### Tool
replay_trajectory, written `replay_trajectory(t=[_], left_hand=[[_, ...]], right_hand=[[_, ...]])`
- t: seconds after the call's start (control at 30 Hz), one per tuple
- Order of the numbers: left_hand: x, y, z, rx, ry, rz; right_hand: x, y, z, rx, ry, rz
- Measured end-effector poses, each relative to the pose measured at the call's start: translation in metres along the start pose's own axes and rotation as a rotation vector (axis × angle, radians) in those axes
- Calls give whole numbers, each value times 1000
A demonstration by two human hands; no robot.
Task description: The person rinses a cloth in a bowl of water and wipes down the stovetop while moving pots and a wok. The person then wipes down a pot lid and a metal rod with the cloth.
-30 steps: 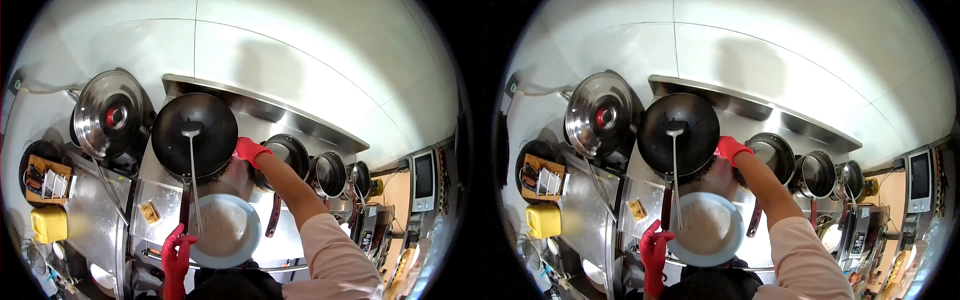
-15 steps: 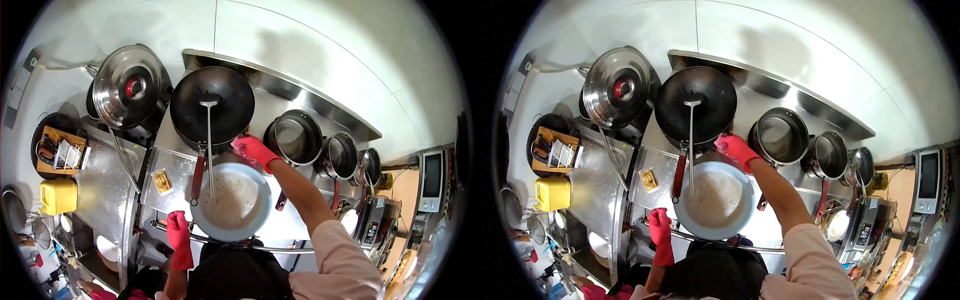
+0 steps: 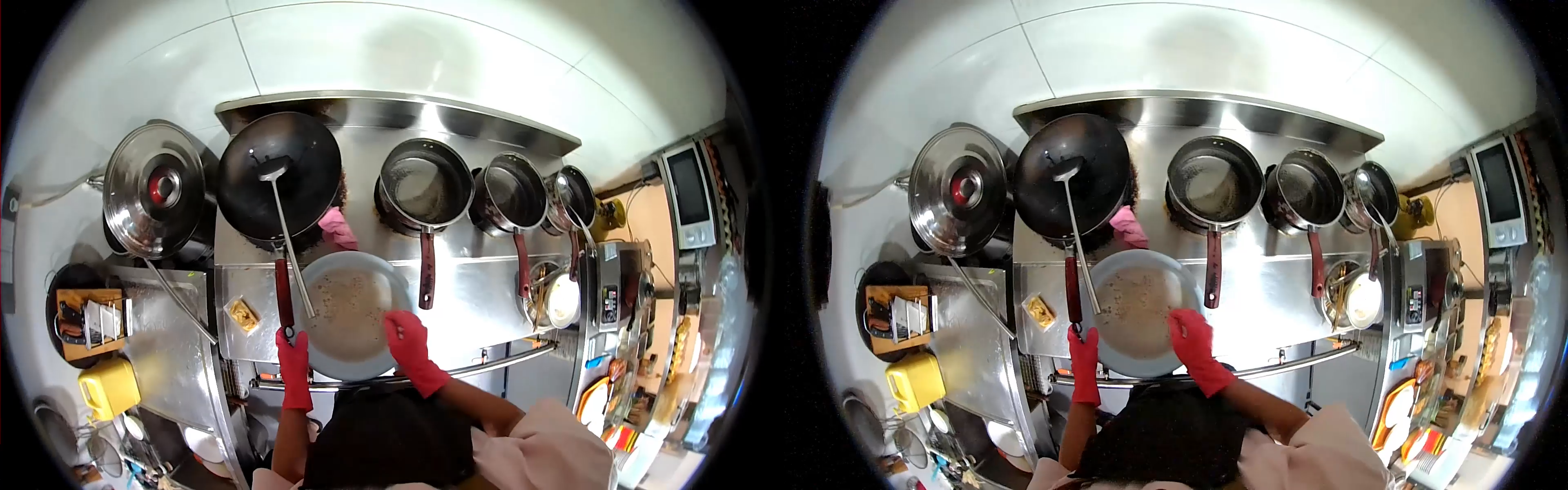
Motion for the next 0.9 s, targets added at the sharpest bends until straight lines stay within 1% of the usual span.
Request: replay_trajectory(t=[0.07, 0.1, 0.13, 0.17, 0.2, 0.27, 0.3, 0.4, 0.5, 0.57, 0.6, 0.63, 0.73, 0.8, 0.83, 0.9], left_hand=[[-11, -4, -13, 230, 86, -201], [-21, -16, -42, 229, 125, -254], [-27, -23, -61, 228, 165, -306], [-28, -23, -61, 239, 255, -344], [-28, -22, -60, 297, 243, -383], [-28, -18, -59, 409, 223, -456], [-25, -16, -58, 403, 196, -430], [-16, -14, -58, 387, 101, -354], [-1, 11, -60, 318, 252, -317], [9, 29, -55, 276, 352, -281], [14, 37, -54, 287, 323, -265], [18, 44, -52, 296, 295, -247], [24, 68, -48, 305, 212, -230], [24, 88, -49, 302, 104, -215], [22, 96, -50, 279, 110, -205], [14, 118, -61, 327, 127, -220]], right_hand=[[20, 37, 54, -243, 88, 157], [28, 39, 62, -237, 186, 146], [27, 42, 80, -434, 146, 91], [14, 45, 109, -478, 34, 52], [-1, 48, 138, -517, -81, 10], [-13, 42, 147, -643, -104, -203], [-18, 40, 148, -699, -113, -312], [-10, 34, 140, -580, -33, -219], [-10, 47, 141, -530, -3, -283], [-4, 54, 134, -538, -74, -283], [2, 56, 126, -541, -110, -283], [-4, 62, 142, -542, -102, -298], [21, 68, 128, -571, -142, -326], [26, 82, 144, -673, -145, -396], [29, 93, 155, -725, -144, -436], [38, 107, 175, -658, -124, -422]])
Point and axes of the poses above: each hand's wrist, its own y-axis away from the middle knuckle, its own x-axis out of the back of the hand, z = x × y, the point moved 8 cm from there along -y, towards the middle knuckle, and after that the axes turned 4 degrees about x, right-handed, at the moved point
